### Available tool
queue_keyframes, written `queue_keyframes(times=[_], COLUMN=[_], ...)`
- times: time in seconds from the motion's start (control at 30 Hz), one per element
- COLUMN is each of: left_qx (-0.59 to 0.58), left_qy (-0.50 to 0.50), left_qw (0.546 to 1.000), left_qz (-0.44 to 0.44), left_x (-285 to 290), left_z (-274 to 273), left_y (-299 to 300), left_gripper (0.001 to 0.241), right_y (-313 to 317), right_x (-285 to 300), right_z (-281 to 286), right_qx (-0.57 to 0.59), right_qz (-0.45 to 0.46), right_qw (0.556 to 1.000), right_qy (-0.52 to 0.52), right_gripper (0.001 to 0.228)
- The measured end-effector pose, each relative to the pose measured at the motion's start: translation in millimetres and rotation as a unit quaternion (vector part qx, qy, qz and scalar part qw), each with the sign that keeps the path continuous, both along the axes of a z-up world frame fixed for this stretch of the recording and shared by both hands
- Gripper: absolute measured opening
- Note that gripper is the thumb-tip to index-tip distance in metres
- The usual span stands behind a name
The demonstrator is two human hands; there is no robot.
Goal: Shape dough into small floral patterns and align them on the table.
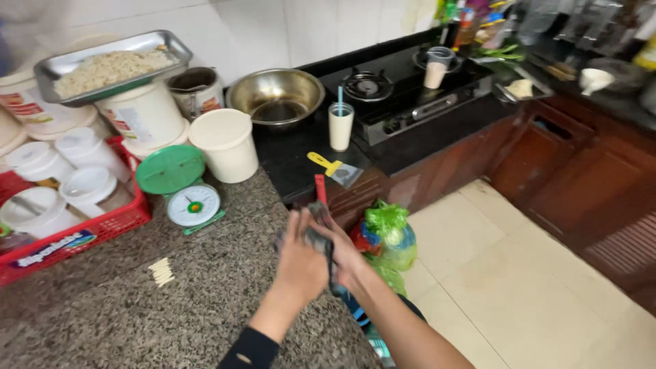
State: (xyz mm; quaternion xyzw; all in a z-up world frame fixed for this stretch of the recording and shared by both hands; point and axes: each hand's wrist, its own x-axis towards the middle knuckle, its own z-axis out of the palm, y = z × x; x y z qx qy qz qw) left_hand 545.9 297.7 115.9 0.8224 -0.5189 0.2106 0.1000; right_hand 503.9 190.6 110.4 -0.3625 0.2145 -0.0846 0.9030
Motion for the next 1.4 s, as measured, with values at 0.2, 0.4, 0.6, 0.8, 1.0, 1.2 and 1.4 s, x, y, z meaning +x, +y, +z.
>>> queue_keyframes(times=[0.2, 0.4, 0.6, 0.8, 1.0, 1.2, 1.4], left_qx=[0.199, -0.082, -0.312, -0.374, -0.436, -0.394, -0.398], left_qy=[-0.05, 0.307, 0.622, 0.631, 0.587, 0.577, 0.528], left_qw=[0.978, 0.948, 0.716, 0.668, 0.66, 0.681, 0.692], left_qz=[-0.017, -0.036, 0.058, 0.124, 0.172, 0.219, 0.29], left_x=[-7, 20, 52, 67, 66, 58, 39], left_z=[13, -43, -39, -80, -154, -161, -176], left_y=[6, 34, 58, 102, 130, 188, 292], left_gripper=[0.04, 0.023, 0.028, 0.034, 0.03, 0.029, 0.028], right_y=[-36, -33, -97, -167, -108, 6, 91], right_x=[47, 69, 169, 285, 250, 173, 137], right_z=[-153, -191, -135, -114, -147, -98, -52], right_qx=[-0.093, -0.259, -0.59, -0.432, -0.403, -0.392, -0.419], right_qz=[-0.014, 0.049, -0.114, -0.087, 0.186, 0.322, 0.371], right_qw=[0.996, 0.964, 0.79, 0.898, 0.887, 0.86, 0.824], right_qy=[-0.007, 0.019, 0.124, -0.014, 0.127, 0.056, 0.086], right_gripper=[0.03, 0.063, 0.084, 0.071, 0.046, 0.043, 0.043])
